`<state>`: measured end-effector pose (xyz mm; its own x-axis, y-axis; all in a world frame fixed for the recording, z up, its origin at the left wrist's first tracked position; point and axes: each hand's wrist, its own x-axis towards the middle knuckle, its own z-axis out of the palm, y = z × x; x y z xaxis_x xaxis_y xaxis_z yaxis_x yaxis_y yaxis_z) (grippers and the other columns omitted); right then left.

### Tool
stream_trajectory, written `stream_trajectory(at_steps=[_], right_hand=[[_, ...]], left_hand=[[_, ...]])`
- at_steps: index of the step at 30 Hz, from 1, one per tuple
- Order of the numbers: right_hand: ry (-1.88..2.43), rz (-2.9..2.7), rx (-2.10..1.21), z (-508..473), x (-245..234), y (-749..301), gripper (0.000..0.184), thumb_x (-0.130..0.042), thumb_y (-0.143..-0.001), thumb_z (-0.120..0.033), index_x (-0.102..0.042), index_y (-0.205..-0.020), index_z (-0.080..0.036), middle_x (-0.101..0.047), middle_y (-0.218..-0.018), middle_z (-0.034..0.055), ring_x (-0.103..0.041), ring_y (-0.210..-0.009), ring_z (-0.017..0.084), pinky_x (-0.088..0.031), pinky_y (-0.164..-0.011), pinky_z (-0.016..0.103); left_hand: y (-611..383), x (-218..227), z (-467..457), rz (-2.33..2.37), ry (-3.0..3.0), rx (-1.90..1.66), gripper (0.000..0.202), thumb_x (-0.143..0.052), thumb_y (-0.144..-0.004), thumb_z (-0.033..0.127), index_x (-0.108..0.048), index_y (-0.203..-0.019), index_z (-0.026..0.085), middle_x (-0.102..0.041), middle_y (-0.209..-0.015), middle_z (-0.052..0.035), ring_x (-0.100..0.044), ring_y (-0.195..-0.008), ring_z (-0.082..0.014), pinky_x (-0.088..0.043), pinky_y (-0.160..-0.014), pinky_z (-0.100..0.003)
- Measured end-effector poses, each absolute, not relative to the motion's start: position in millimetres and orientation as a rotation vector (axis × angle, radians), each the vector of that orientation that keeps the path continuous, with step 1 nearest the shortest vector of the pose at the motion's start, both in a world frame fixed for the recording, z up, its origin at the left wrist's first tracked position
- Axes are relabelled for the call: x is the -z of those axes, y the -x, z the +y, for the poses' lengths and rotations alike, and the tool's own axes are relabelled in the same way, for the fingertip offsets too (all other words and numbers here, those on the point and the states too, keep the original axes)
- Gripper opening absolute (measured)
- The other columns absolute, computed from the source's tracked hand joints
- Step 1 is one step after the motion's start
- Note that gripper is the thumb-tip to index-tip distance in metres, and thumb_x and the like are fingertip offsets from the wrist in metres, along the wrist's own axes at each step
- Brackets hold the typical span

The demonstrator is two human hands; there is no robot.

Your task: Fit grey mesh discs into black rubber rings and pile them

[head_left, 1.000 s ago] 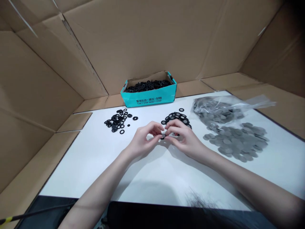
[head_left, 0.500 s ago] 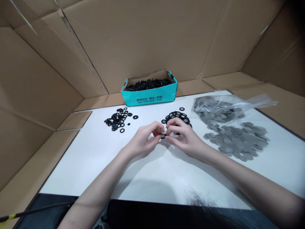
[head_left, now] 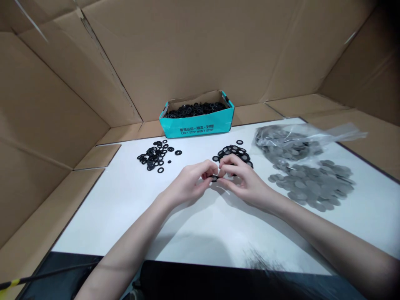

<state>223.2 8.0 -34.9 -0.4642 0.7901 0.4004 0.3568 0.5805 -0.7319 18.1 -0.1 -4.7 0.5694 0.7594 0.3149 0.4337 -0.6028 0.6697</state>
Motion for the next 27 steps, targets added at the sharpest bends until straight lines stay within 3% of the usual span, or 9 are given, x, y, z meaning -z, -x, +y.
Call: stream_trajectory(at_steps=[11, 19, 27], right_hand=[[0.939, -2.012, -0.711, 9.2, 38.4, -220.2, 0.009, -0.061, -0.087, -0.022, -0.064, -0.078, -0.021, -0.057, -0.094, 0.0066, -0.058, -0.086, 0.020, -0.049, -0.065, 0.031], [0.878, -2.012, -0.629, 12.1, 40.1, -221.3, 0.006, -0.067, -0.087, -0.026, -0.069, -0.085, -0.021, -0.061, -0.097, 0.0072, -0.061, -0.094, 0.022, -0.050, -0.083, 0.038], [0.843, -2.023, -0.677, 11.0, 38.5, -221.4, 0.016, -0.064, -0.087, -0.022, -0.058, -0.072, -0.020, -0.060, -0.096, 0.0066, -0.059, -0.092, 0.021, -0.049, -0.082, 0.037]], left_hand=[[-18.1, 9.9, 0.9, 0.947, -2.289, -0.894, 0.019, -0.048, -0.087, 0.007, -0.055, -0.099, 0.020, -0.065, -0.093, -0.0022, -0.061, -0.081, -0.0120, -0.049, -0.075, -0.023], [-21.2, 9.3, 0.6, 0.882, -2.092, -0.930, 0.014, -0.051, -0.088, 0.010, -0.052, -0.100, 0.019, -0.063, -0.093, -0.0032, -0.062, -0.079, -0.0109, -0.052, -0.073, -0.023], [-23.4, 15.6, 0.7, 0.853, -2.094, -0.890, 0.015, -0.051, -0.087, 0.008, -0.052, -0.098, 0.019, -0.063, -0.093, -0.0025, -0.061, -0.082, -0.0112, -0.052, -0.075, -0.023]])
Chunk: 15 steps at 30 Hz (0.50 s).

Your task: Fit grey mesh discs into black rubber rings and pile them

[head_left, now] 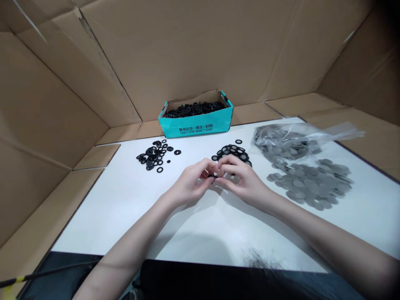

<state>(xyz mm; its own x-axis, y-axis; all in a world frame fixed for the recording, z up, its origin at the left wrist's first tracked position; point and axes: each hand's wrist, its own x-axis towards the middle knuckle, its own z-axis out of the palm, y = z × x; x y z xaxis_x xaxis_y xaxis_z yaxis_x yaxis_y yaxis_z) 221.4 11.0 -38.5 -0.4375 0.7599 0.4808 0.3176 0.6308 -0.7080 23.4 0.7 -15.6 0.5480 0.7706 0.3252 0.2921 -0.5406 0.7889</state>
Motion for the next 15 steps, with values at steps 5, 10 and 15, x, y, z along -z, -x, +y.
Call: stream_trajectory(at_steps=[5, 10, 15], right_hand=[[0.861, -2.020, -0.777, 8.6, 34.8, -221.5, 0.018, -0.061, -0.088, -0.023, -0.056, -0.072, -0.020, -0.057, -0.097, 0.0066, -0.058, -0.092, 0.020, -0.050, -0.075, 0.034], [0.874, -2.000, -0.796, 6.2, 33.6, -220.6, 0.016, -0.060, -0.088, -0.024, -0.057, -0.073, -0.020, -0.056, -0.098, 0.0073, -0.058, -0.094, 0.021, -0.050, -0.071, 0.032], [0.908, -2.024, -0.732, 8.7, 36.0, -220.3, 0.016, -0.063, -0.087, -0.026, -0.061, -0.072, -0.021, -0.059, -0.093, 0.0062, -0.059, -0.088, 0.021, -0.051, -0.073, 0.035]], left_hand=[[-22.0, 10.2, -0.4, 0.880, -2.114, -0.829, 0.014, -0.051, -0.086, 0.008, -0.052, -0.096, 0.019, -0.062, -0.091, -0.0020, -0.058, -0.078, -0.0107, -0.050, -0.074, -0.024], [-21.3, 4.2, -1.6, 0.903, -2.173, -0.752, 0.016, -0.049, -0.084, 0.006, -0.053, -0.093, 0.018, -0.063, -0.090, -0.0020, -0.055, -0.075, -0.0104, -0.048, -0.071, -0.023], [-20.8, 6.5, -0.4, 0.937, -2.157, -0.760, 0.017, -0.050, -0.084, 0.007, -0.054, -0.095, 0.019, -0.061, -0.086, -0.0002, -0.055, -0.076, -0.0106, -0.047, -0.072, -0.024]])
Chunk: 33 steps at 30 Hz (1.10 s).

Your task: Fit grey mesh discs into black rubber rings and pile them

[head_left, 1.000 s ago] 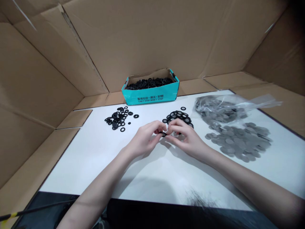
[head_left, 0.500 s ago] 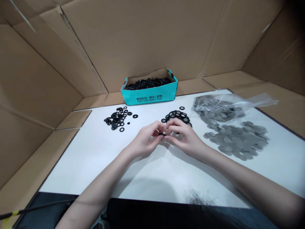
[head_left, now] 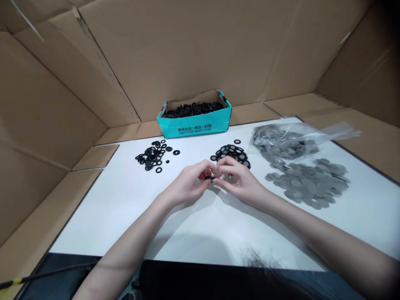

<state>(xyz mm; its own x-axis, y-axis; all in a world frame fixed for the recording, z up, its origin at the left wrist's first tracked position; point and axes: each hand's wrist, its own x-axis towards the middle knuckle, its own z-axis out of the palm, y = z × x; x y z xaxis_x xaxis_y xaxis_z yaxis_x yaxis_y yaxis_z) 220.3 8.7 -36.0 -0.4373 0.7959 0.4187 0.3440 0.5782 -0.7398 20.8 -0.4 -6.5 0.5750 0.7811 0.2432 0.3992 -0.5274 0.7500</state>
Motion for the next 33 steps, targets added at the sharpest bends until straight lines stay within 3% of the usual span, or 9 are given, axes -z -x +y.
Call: stream_trajectory(at_steps=[6, 18, 25, 33], right_hand=[[0.894, -2.014, -0.656, 13.7, 39.6, -222.9, 0.006, -0.066, -0.086, -0.025, -0.070, -0.083, -0.021, -0.063, -0.099, 0.0085, -0.061, -0.097, 0.024, -0.050, -0.087, 0.042], [0.867, -2.017, -0.753, 6.9, 34.3, -219.0, 0.015, -0.061, -0.088, -0.021, -0.059, -0.073, -0.020, -0.058, -0.096, 0.0069, -0.059, -0.092, 0.020, -0.052, -0.076, 0.034], [0.870, -2.010, -0.704, 4.5, 35.6, -217.2, 0.016, -0.061, -0.087, -0.022, -0.058, -0.071, -0.021, -0.057, -0.094, 0.0065, -0.059, -0.090, 0.021, -0.052, -0.076, 0.036], [0.921, -2.011, -0.666, 10.8, 38.6, -221.1, 0.010, -0.061, -0.088, -0.023, -0.068, -0.081, -0.022, -0.061, -0.098, 0.0083, -0.061, -0.095, 0.023, -0.052, -0.083, 0.041]], left_hand=[[-21.4, 8.0, -0.2, 0.959, -2.114, -0.811, 0.019, -0.052, -0.084, 0.008, -0.055, -0.098, 0.019, -0.064, -0.090, -0.0017, -0.058, -0.080, -0.0117, -0.049, -0.075, -0.026], [-23.4, 2.4, -3.7, 0.983, -2.119, -0.721, 0.017, -0.050, -0.082, 0.006, -0.052, -0.093, 0.019, -0.063, -0.092, -0.0013, -0.057, -0.075, -0.0102, -0.048, -0.068, -0.022], [-22.8, 0.7, -3.1, 1.003, -2.095, -0.684, 0.013, -0.052, -0.083, 0.010, -0.052, -0.091, 0.019, -0.062, -0.087, -0.0005, -0.055, -0.070, -0.0095, -0.047, -0.064, -0.022], [-21.3, 7.0, 0.9, 1.042, -1.977, -0.825, 0.013, -0.060, -0.080, 0.015, -0.054, -0.091, 0.018, -0.062, -0.083, 0.0009, -0.055, -0.067, -0.0078, -0.048, -0.067, -0.023]])
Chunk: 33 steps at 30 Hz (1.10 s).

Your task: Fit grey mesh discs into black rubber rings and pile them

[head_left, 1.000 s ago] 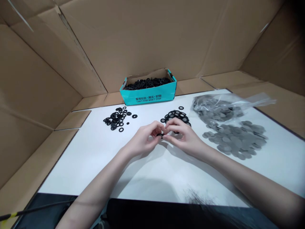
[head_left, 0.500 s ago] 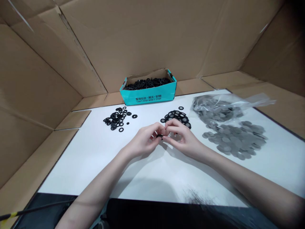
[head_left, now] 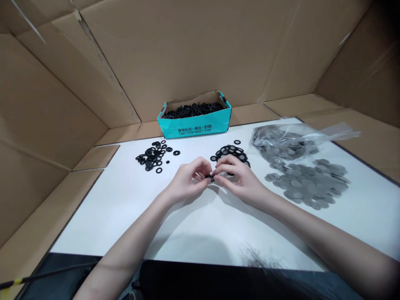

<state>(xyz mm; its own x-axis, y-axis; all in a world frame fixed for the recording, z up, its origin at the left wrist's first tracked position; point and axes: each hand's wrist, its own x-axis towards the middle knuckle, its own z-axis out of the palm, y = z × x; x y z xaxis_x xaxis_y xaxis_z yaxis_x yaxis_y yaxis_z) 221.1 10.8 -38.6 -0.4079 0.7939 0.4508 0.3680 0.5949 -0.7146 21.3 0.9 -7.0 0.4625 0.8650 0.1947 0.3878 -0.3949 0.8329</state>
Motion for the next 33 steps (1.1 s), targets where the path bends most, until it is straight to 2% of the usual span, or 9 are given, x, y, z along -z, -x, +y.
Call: stream_trajectory(at_steps=[4, 9, 14, 19, 25, 33], right_hand=[[0.893, -2.010, -0.622, 12.0, 39.2, -222.3, 0.008, -0.064, -0.086, -0.024, -0.069, -0.080, -0.022, -0.062, -0.098, 0.0080, -0.061, -0.097, 0.024, -0.051, -0.087, 0.043], [0.882, -2.013, -0.657, 11.9, 40.3, -221.8, 0.013, -0.064, -0.087, -0.024, -0.065, -0.074, -0.022, -0.062, -0.097, 0.0074, -0.061, -0.095, 0.023, -0.051, -0.084, 0.041], [0.853, -1.990, -0.771, 6.7, 35.4, -219.4, 0.018, -0.061, -0.088, -0.023, -0.057, -0.071, -0.021, -0.059, -0.098, 0.0068, -0.060, -0.094, 0.021, -0.051, -0.083, 0.037], [0.839, -1.955, -0.756, 1.7, 31.3, -217.0, 0.019, -0.061, -0.087, -0.020, -0.053, -0.070, -0.021, -0.055, -0.097, 0.0066, -0.058, -0.095, 0.022, -0.052, -0.079, 0.037], [0.817, -2.007, -0.707, 4.3, 33.2, -218.3, 0.014, -0.060, -0.085, -0.017, -0.056, -0.072, -0.021, -0.056, -0.096, 0.0065, -0.059, -0.094, 0.021, -0.051, -0.080, 0.037], [0.862, -2.056, -0.633, 8.1, 35.6, -222.3, 0.008, -0.060, -0.088, -0.020, -0.066, -0.083, -0.021, -0.061, -0.103, 0.0091, -0.060, -0.100, 0.025, -0.051, -0.085, 0.042]], left_hand=[[-22.9, 6.3, 0.3, 1.059, -1.968, -0.846, 0.010, -0.060, -0.080, 0.015, -0.055, -0.089, 0.018, -0.062, -0.082, 0.0009, -0.055, -0.066, -0.0078, -0.049, -0.067, -0.023], [-24.3, 9.5, -0.5, 1.030, -2.007, -0.865, 0.009, -0.059, -0.084, 0.017, -0.054, -0.091, 0.018, -0.062, -0.086, 0.0002, -0.058, -0.071, -0.0088, -0.050, -0.068, -0.023], [-22.3, 8.9, -1.8, 0.969, -2.000, -0.838, 0.010, -0.058, -0.086, 0.016, -0.050, -0.093, 0.019, -0.058, -0.086, 0.0012, -0.055, -0.065, -0.0067, -0.048, -0.062, -0.020], [-19.9, 3.6, -2.7, 0.970, -2.055, -0.761, 0.010, -0.055, -0.086, 0.013, -0.050, -0.090, 0.019, -0.058, -0.083, 0.0012, -0.059, -0.070, -0.0091, -0.050, -0.066, -0.022], [-21.8, 0.1, -4.2, 0.953, -2.131, -0.741, 0.016, -0.053, -0.081, 0.005, -0.052, -0.089, 0.019, -0.061, -0.085, 0.0008, -0.058, -0.072, -0.0088, -0.050, -0.070, -0.022], [-19.0, 4.8, -1.1, 0.940, -2.079, -0.841, 0.016, -0.055, -0.083, 0.008, -0.053, -0.094, 0.019, -0.062, -0.087, 0.0007, -0.059, -0.072, -0.0081, -0.051, -0.069, -0.021]])
